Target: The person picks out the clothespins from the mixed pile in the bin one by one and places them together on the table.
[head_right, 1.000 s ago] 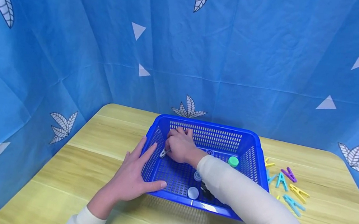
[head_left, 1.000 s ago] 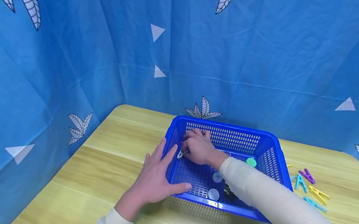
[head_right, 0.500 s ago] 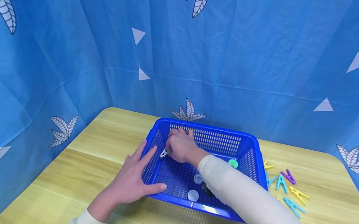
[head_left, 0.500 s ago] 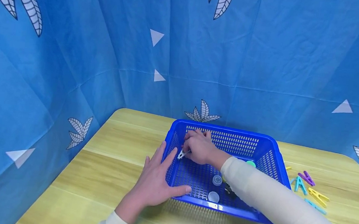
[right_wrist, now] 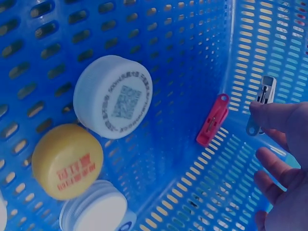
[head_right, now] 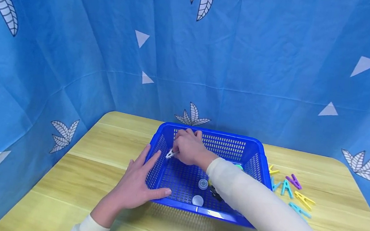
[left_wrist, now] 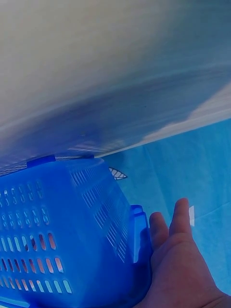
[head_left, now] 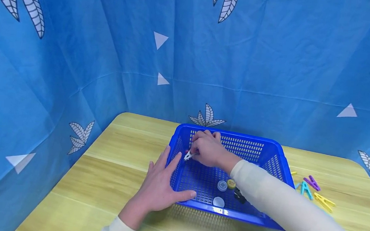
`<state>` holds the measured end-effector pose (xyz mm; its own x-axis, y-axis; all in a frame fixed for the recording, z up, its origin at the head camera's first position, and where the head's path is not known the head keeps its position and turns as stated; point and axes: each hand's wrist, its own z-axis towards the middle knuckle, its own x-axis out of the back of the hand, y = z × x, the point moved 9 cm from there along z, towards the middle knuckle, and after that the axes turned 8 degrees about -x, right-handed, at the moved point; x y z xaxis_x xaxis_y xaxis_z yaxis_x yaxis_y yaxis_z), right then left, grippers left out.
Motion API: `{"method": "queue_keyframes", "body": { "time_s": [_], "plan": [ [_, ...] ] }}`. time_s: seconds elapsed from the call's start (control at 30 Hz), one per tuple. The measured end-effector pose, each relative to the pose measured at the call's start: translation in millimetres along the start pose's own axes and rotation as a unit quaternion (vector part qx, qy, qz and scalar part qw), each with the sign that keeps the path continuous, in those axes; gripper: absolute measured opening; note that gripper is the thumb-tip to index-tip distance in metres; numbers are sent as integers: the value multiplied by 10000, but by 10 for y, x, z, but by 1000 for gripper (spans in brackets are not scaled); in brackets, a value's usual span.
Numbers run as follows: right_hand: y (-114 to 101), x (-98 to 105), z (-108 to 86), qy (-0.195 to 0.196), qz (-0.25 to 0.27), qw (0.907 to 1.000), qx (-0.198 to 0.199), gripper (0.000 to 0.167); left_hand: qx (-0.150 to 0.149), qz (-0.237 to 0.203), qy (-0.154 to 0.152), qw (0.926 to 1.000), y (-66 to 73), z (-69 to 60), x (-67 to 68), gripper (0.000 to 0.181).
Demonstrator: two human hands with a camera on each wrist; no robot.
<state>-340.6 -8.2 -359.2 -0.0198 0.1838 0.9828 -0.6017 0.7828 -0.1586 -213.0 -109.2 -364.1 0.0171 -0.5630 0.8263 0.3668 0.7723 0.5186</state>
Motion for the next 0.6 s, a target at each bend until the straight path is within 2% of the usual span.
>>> {"method": "queue_keyframes", "body": {
  "time_s": [0.37, 0.6],
  "plan": [
    [34, 191, -95, 43, 41, 10000, -76, 6, 27, -35, -39, 10000, -5, -3, -9, 114],
    [78, 301, -156, 118, -156, 9997, -117, 7, -3, 4, -16, 10000, 5, -1, 1, 113]
  ]
}}
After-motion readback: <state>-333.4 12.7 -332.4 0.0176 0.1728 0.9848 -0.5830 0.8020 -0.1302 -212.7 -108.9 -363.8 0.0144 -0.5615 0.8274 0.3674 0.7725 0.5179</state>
